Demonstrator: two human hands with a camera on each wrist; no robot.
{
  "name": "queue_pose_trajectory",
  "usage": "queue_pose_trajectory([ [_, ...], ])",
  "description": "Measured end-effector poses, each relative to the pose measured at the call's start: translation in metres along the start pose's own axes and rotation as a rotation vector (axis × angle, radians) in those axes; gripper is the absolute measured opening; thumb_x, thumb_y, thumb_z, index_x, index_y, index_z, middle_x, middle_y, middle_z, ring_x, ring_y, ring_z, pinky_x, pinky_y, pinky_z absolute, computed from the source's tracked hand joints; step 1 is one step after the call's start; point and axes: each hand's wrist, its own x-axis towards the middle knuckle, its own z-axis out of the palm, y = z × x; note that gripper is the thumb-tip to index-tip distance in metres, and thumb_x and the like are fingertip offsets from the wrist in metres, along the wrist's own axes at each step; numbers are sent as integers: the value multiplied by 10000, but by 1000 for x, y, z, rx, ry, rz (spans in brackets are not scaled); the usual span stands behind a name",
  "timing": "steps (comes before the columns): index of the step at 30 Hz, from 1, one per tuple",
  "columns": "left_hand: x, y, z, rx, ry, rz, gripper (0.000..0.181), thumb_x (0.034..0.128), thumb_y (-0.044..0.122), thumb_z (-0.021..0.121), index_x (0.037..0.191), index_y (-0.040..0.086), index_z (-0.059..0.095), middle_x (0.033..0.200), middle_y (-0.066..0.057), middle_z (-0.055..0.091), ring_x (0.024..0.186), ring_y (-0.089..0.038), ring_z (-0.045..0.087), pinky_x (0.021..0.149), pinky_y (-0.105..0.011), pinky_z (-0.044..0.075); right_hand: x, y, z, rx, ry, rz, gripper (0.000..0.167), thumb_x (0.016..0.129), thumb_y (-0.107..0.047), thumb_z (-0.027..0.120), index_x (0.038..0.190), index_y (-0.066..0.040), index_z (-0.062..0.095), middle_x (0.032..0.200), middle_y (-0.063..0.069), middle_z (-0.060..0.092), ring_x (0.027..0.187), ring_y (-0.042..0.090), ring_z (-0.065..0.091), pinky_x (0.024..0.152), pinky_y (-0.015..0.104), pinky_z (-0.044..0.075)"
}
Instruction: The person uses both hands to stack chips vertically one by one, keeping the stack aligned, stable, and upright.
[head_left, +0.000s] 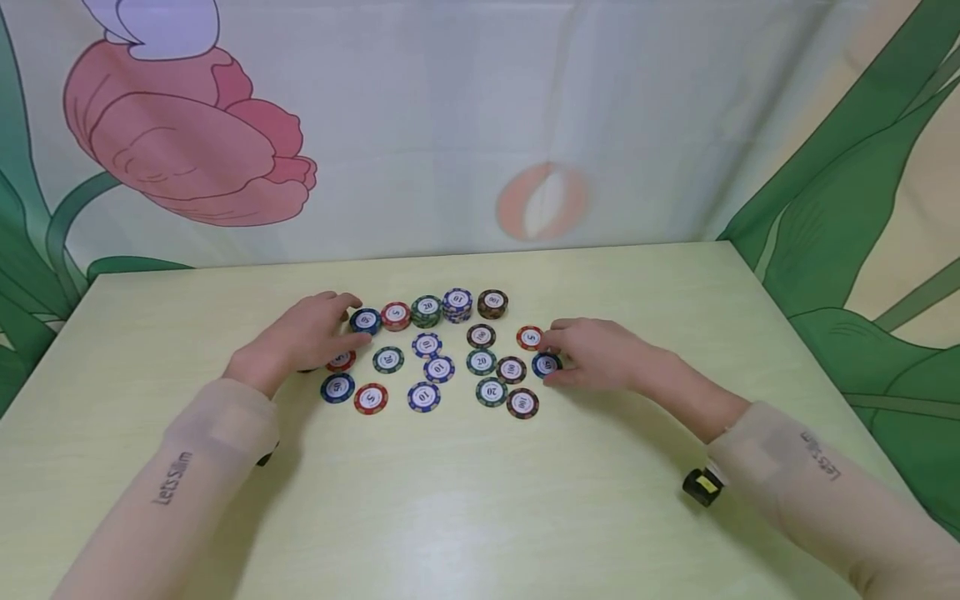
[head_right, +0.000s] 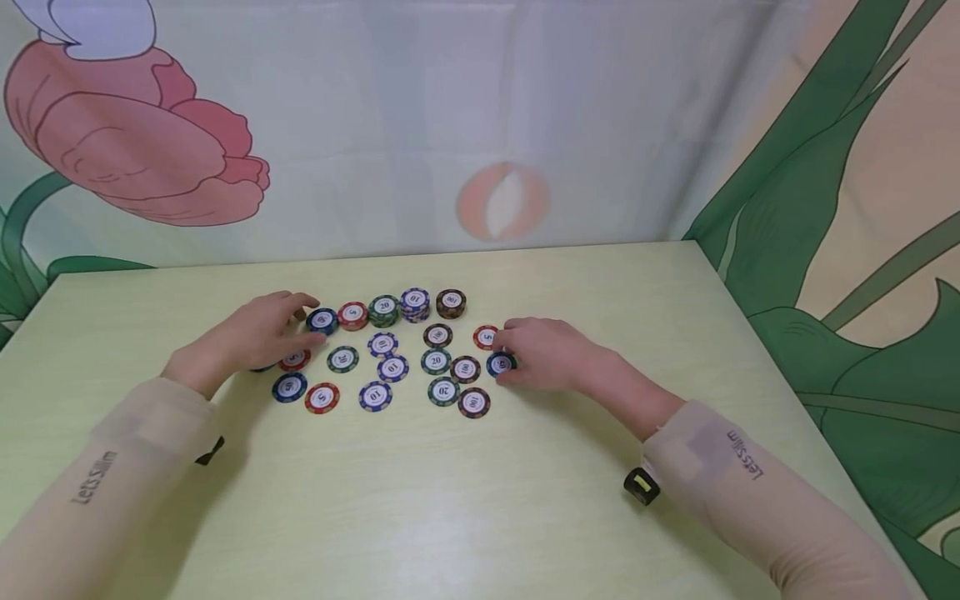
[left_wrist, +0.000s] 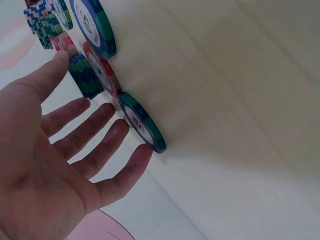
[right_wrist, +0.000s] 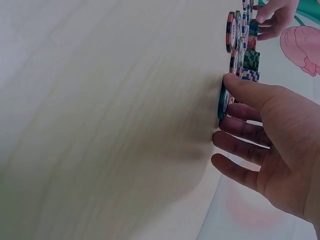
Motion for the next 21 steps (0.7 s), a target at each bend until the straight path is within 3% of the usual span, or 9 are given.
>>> queue_pose_trajectory([
  [7,3,1,0,26,20,-3,567,980,289,722,1392,-60,547,1244,-257,600,1090,-380,567,1011,-553,454,1,-1,-2,-6,-5,-3,406,894,-273,821,1217,-51,716,1022,13,649,886,156,605,824,380,528],
  [21,7,-2,2,12,9,-32,585,968,260,737,1407,-64,528,1260,-253,599,1100,-379,558,1030,-550,444,2,-6,-5,15,-38,37,416,882,-221,823,1239,-38,714,1047,36,648,890,166,595,846,389,519],
])
